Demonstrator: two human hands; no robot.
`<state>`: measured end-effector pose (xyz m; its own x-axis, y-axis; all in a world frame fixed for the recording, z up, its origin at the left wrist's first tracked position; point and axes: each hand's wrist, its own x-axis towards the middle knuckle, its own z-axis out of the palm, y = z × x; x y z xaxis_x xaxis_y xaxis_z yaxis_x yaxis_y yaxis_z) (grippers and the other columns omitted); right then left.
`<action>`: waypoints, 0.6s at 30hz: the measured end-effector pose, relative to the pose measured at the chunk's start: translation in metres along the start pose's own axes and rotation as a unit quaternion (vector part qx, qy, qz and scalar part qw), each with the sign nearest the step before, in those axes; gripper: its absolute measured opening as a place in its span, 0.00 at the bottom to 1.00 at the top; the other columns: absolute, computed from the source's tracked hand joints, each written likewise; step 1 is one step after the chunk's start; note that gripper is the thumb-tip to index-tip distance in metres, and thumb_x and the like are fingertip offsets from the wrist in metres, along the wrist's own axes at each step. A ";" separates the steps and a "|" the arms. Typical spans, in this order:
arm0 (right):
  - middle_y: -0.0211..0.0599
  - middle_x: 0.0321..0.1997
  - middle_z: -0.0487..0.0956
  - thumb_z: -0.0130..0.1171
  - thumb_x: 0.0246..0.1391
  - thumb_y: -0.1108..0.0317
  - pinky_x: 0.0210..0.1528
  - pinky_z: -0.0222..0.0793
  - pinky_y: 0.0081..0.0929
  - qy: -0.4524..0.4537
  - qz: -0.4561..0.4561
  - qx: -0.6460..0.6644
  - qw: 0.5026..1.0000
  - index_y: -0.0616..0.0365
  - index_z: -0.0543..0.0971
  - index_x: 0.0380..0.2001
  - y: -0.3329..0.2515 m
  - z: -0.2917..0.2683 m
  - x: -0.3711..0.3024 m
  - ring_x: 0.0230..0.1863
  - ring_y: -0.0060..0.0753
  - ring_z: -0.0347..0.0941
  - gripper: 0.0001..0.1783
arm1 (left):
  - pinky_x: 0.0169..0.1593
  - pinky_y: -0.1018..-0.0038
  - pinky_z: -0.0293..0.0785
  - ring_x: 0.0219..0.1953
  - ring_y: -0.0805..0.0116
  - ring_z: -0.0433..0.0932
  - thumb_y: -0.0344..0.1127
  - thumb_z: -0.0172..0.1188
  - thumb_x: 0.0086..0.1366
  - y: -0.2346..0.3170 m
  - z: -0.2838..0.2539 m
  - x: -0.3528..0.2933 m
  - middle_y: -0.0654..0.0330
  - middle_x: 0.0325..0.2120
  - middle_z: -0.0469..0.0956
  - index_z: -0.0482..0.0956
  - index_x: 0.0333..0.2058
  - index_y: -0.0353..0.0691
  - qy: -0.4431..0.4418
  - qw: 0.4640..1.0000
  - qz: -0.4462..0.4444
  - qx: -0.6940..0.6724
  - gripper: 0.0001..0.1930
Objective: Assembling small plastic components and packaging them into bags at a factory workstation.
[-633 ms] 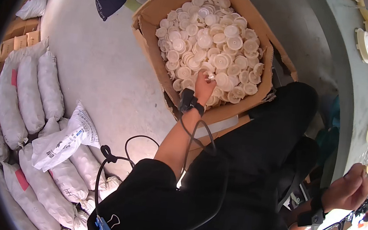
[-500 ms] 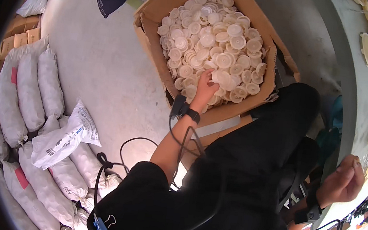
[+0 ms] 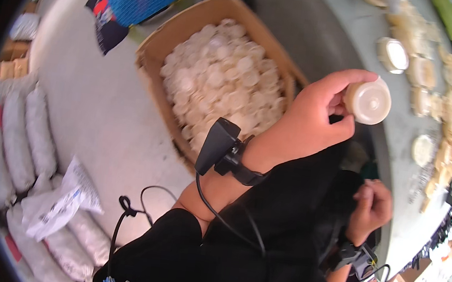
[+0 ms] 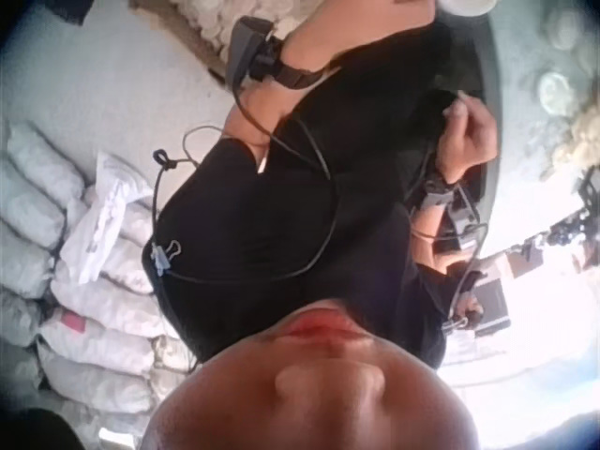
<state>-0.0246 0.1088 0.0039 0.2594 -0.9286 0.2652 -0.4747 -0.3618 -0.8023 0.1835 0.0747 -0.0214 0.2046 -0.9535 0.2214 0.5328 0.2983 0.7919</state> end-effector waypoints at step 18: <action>0.34 0.28 0.73 0.53 0.52 0.78 0.25 0.60 0.12 0.003 0.032 0.064 0.997 0.66 0.74 0.33 0.010 -0.009 -0.017 0.21 0.17 0.65 0.05 | 0.40 0.67 0.62 0.36 0.54 0.66 0.26 0.57 0.45 -0.082 -0.017 -0.033 0.54 0.32 0.67 0.67 0.32 0.39 0.186 0.840 0.196 0.471 0.12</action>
<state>-0.0410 0.1202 -0.0038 0.2273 -0.9498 0.2149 -0.3777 -0.2894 -0.8795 0.1469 0.0820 -0.1033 0.5491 -0.6582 0.5150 -0.4850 0.2509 0.8377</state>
